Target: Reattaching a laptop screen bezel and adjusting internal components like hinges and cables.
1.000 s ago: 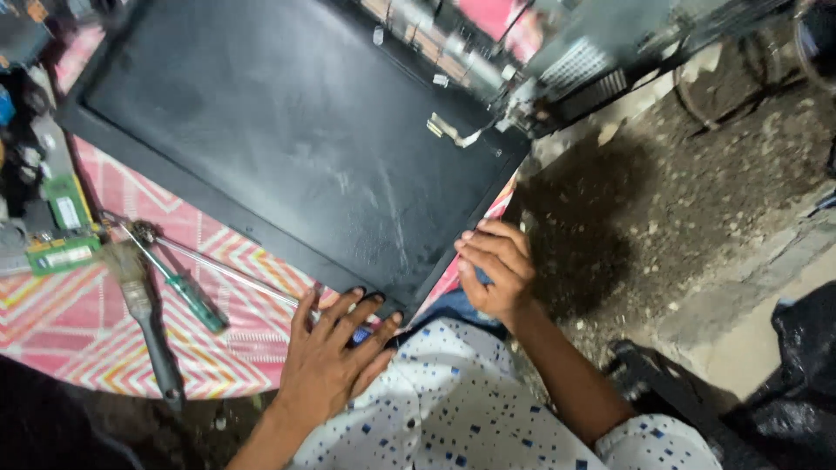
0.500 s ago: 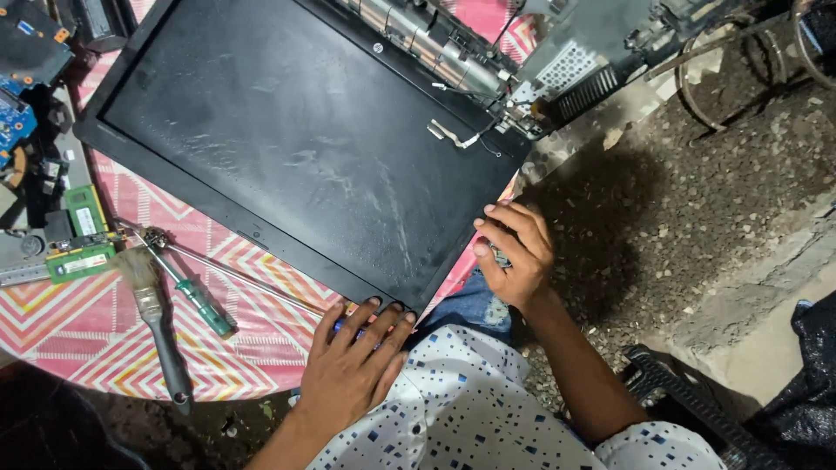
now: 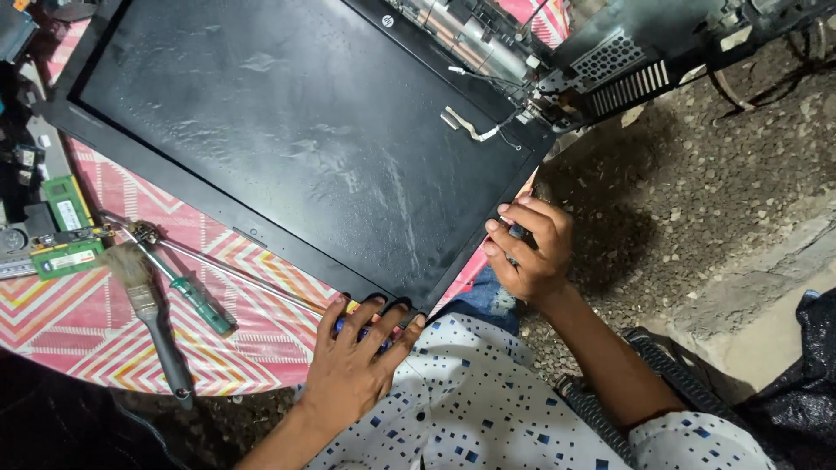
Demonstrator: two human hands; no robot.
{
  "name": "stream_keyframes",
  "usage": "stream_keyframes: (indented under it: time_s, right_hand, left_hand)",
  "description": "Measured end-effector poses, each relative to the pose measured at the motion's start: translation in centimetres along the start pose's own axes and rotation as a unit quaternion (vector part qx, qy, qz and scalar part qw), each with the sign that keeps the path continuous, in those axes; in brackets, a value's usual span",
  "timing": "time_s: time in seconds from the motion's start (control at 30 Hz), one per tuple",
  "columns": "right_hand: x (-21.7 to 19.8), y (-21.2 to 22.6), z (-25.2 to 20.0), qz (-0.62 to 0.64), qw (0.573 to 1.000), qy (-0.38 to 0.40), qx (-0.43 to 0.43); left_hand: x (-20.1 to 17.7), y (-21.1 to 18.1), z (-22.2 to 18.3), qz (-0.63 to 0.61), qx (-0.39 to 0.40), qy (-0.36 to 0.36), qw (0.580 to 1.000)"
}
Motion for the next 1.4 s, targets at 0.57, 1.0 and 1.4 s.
stream_keyframes:
  time_s: [0.57, 1.0, 1.4]
  right_hand:
    - [0.9, 4.6, -2.5, 0.044, 0.998, 0.021, -0.049]
    - [1.6, 10.3, -1.0, 0.144, 0.988, 0.006, -0.063]
    - [2.6, 10.2, -3.3, 0.121, 0.99, 0.038, -0.068]
  left_hand:
    - [-1.0, 0.0, 0.2, 0.002, 0.002, -0.055, 0.998]
    - [-2.9, 0.6, -0.9, -0.057, -0.008, -0.125, 0.99]
    - [-4.8, 3.0, -2.4, -0.115, -0.046, -0.148, 0.981]
Point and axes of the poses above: each hand's wrist, its own z-axis towards the middle knuckle, its own x-axis out of the palm, y = z × x, the point moved 7 cm from there along z, towards the middle knuckle, and after that the axes turned 5 degrees about -x, right-handed, at the moved point
